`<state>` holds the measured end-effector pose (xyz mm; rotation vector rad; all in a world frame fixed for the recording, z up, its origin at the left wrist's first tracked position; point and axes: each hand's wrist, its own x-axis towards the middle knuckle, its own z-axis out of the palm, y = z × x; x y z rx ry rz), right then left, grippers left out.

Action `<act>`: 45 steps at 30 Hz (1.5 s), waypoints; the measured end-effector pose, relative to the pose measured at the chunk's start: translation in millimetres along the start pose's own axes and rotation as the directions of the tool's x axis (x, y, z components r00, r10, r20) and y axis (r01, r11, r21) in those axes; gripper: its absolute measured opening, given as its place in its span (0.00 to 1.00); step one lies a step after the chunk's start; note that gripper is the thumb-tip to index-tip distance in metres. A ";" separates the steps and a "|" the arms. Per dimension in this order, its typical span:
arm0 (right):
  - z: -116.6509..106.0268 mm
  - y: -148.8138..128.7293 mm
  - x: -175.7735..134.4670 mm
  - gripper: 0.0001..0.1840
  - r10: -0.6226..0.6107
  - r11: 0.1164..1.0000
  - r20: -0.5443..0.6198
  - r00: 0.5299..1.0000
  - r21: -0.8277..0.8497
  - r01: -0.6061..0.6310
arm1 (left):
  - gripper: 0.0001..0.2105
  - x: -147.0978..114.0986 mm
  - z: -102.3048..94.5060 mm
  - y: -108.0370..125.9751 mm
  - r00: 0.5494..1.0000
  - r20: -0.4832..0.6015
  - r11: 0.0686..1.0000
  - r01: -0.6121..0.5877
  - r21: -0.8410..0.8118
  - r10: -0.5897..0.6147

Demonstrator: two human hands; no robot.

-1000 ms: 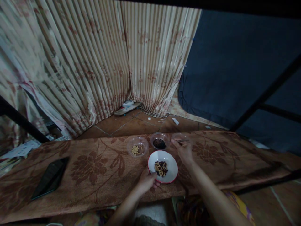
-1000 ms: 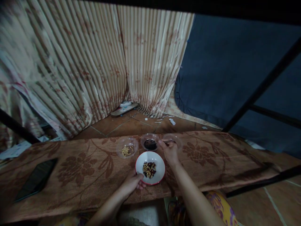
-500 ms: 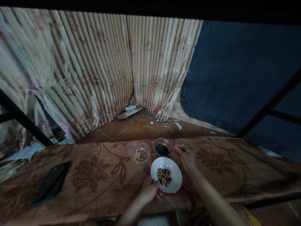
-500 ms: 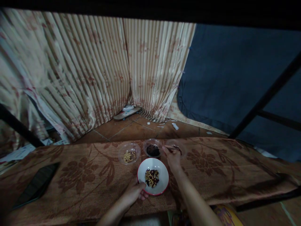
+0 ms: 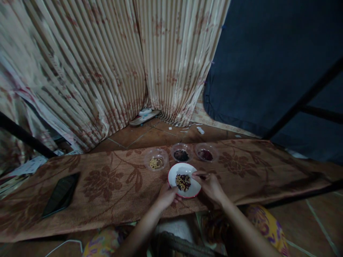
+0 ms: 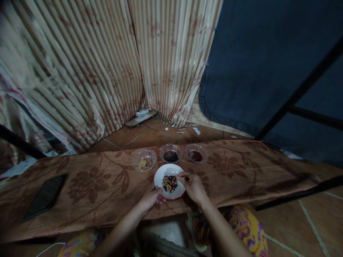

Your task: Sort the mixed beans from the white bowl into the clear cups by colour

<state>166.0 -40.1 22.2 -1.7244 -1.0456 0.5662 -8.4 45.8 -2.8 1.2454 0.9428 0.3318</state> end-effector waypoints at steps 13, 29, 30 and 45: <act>9.4 0.3 5.4 0.13 -0.021 0.973 0.026 0.999 -0.229 0.027 | 0.11 4.9 -0.2 -6.4 1.000 0.007 1.000 -0.022 0.015 0.022; 9.1 2.3 7.4 0.13 -0.023 0.936 0.051 0.998 -0.350 0.039 | 0.13 5.9 0.1 -7.6 1.000 0.019 1.000 -0.015 0.009 0.015; 8.8 1.6 6.8 0.13 -0.021 0.938 0.048 0.999 -0.344 0.036 | 0.13 5.9 0.0 -7.2 1.000 0.018 1.000 -0.014 0.011 0.013; 7.3 0.3 7.2 0.13 -0.043 0.956 0.066 0.997 -0.288 0.060 | 0.11 6.6 -0.5 -7.8 0.999 0.021 0.999 0.028 0.017 -0.028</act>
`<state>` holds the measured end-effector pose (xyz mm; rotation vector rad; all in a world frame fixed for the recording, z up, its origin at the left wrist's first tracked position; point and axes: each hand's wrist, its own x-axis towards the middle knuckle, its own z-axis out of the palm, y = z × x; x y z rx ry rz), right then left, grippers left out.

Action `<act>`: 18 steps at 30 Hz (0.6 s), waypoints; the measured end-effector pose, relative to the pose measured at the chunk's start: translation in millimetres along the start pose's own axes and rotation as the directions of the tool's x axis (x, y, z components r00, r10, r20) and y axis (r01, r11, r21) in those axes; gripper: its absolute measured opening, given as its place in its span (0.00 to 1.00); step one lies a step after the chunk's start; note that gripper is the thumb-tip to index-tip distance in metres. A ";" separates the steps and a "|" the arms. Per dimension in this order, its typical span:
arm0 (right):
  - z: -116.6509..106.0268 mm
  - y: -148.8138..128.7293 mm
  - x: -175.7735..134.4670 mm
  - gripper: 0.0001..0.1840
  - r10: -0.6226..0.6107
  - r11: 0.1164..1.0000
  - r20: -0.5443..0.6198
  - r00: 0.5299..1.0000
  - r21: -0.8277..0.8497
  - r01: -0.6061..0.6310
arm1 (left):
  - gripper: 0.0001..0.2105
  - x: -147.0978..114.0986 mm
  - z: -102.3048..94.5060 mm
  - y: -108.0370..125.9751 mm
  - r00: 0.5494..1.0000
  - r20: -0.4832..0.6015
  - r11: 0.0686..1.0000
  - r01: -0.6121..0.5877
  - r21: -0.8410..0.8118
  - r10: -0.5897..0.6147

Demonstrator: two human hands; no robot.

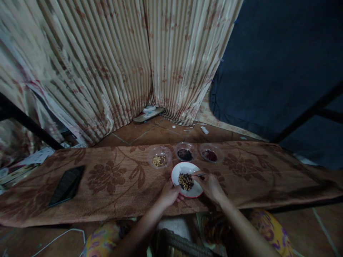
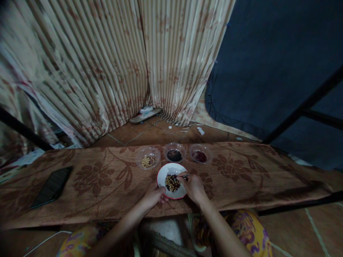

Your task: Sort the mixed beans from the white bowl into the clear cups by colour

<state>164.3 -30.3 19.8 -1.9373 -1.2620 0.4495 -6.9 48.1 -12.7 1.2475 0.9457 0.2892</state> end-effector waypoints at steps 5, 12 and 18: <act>-1.8 1.3 -0.6 0.14 0.033 0.997 -0.016 0.999 0.066 -0.032 | 0.14 -0.4 0.4 2.0 1.000 -0.007 1.000 -0.009 -0.002 0.009; -2.8 5.3 0.3 0.14 0.037 0.999 -0.026 0.999 0.039 -0.036 | 0.12 -2.4 0.6 4.0 0.999 -0.007 0.999 -0.032 0.008 0.032; -3.0 7.1 -1.9 0.14 0.027 0.998 -0.006 1.000 0.057 -0.027 | 0.17 -3.9 0.2 6.1 1.000 -0.007 1.000 -0.014 0.006 0.014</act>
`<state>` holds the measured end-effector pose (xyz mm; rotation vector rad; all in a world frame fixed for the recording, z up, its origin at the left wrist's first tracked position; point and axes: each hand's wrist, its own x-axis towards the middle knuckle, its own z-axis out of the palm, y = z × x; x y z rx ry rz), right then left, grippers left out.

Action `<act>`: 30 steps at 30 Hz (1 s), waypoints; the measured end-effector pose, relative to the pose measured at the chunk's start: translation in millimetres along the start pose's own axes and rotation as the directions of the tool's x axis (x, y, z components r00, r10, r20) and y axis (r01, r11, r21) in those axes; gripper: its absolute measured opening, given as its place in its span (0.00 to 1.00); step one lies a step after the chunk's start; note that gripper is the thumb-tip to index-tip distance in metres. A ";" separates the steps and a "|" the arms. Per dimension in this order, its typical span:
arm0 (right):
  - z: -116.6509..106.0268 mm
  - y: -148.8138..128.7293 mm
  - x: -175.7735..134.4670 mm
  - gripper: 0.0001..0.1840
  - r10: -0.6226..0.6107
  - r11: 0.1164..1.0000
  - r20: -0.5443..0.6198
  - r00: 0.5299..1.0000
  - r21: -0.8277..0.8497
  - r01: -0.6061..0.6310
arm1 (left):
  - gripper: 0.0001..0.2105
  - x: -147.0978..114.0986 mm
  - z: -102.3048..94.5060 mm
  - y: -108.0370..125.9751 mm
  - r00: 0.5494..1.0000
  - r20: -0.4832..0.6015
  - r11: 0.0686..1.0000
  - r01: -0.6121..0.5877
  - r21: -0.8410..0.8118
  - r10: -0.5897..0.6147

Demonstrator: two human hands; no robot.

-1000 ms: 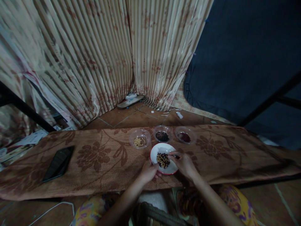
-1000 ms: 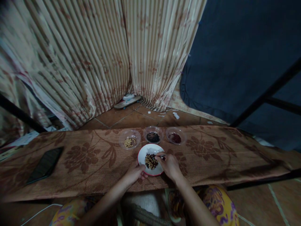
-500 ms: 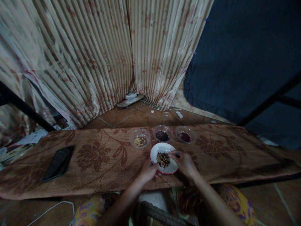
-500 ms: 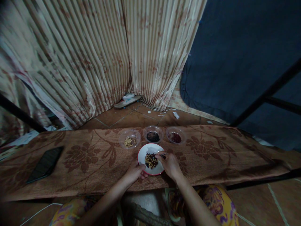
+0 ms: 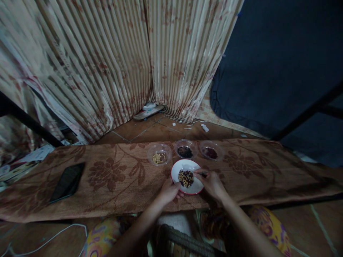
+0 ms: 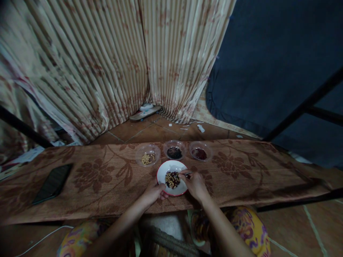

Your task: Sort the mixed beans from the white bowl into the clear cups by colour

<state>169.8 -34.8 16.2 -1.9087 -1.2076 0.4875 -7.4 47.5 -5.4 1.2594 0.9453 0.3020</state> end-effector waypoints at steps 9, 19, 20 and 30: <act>-3.1 3.9 -1.4 0.15 0.006 0.999 0.009 1.000 0.037 -0.007 | 0.17 1.1 0.5 -0.2 1.000 -0.020 1.000 0.020 -0.015 -0.020; 0.3 3.6 0.2 0.14 0.005 1.000 -0.013 1.000 -0.003 -0.005 | 0.15 5.4 -1.1 -5.9 1.000 0.003 1.000 0.018 0.015 -0.018; 0.7 3.6 0.4 0.14 0.005 1.000 -0.014 1.000 -0.003 -0.005 | 0.15 5.6 -1.1 -6.1 1.000 0.004 1.000 0.020 0.016 -0.020; -1.6 -5.8 -1.0 0.14 0.001 1.000 0.010 1.000 0.030 -0.002 | 0.17 5.7 -0.8 -5.9 1.000 0.013 1.000 -0.003 -0.002 0.003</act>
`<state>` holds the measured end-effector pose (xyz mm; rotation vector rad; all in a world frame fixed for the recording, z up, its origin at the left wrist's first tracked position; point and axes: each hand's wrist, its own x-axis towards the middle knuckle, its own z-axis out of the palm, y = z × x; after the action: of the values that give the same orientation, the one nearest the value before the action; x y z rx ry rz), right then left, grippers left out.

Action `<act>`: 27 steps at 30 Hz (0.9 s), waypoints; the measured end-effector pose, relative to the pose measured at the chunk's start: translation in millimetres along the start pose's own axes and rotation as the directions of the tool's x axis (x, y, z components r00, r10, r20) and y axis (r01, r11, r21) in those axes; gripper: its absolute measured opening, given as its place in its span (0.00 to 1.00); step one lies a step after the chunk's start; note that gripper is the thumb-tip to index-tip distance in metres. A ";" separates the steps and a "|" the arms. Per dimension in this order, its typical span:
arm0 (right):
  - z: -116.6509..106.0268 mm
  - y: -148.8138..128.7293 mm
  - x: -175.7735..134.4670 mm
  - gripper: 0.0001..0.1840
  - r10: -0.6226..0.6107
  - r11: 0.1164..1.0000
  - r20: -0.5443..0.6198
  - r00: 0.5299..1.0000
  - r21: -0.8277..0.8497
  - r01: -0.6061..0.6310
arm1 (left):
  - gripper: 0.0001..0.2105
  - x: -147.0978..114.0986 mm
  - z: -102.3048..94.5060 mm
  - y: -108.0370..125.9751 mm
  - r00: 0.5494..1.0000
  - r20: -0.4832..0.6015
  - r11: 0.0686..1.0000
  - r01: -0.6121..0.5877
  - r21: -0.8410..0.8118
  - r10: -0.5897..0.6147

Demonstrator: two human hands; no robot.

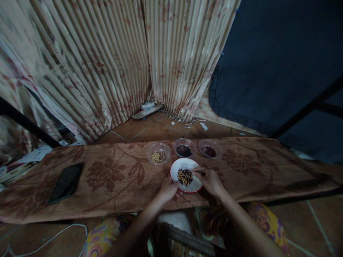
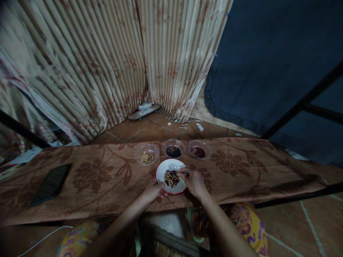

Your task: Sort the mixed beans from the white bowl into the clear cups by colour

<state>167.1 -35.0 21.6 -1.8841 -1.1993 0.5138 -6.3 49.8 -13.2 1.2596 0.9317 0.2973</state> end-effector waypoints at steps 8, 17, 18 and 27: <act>3.5 11.6 2.1 0.14 -0.003 1.000 0.003 1.000 0.013 0.003 | 0.16 -0.4 -0.2 -1.0 1.000 -0.001 1.000 -0.025 0.019 0.025; 3.1 12.6 0.9 0.14 0.014 1.000 -0.004 1.000 0.027 -0.014 | 0.12 -0.7 1.2 -1.7 1.000 -0.019 1.000 -0.021 0.009 0.021; 2.6 12.2 0.7 0.14 0.010 1.000 -0.004 1.000 0.027 -0.010 | 0.12 -0.6 1.1 -2.1 1.000 -0.017 1.000 -0.022 0.010 0.022; -1.7 7.6 -0.1 0.13 -0.005 0.999 0.019 1.000 0.048 0.004 | 0.11 -2.1 1.3 -0.7 1.000 -0.014 1.000 -0.020 -0.004 0.020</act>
<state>172.4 -37.4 16.4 -1.8398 -1.1931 0.5551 -6.8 47.3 -12.9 1.2656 0.9306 0.3242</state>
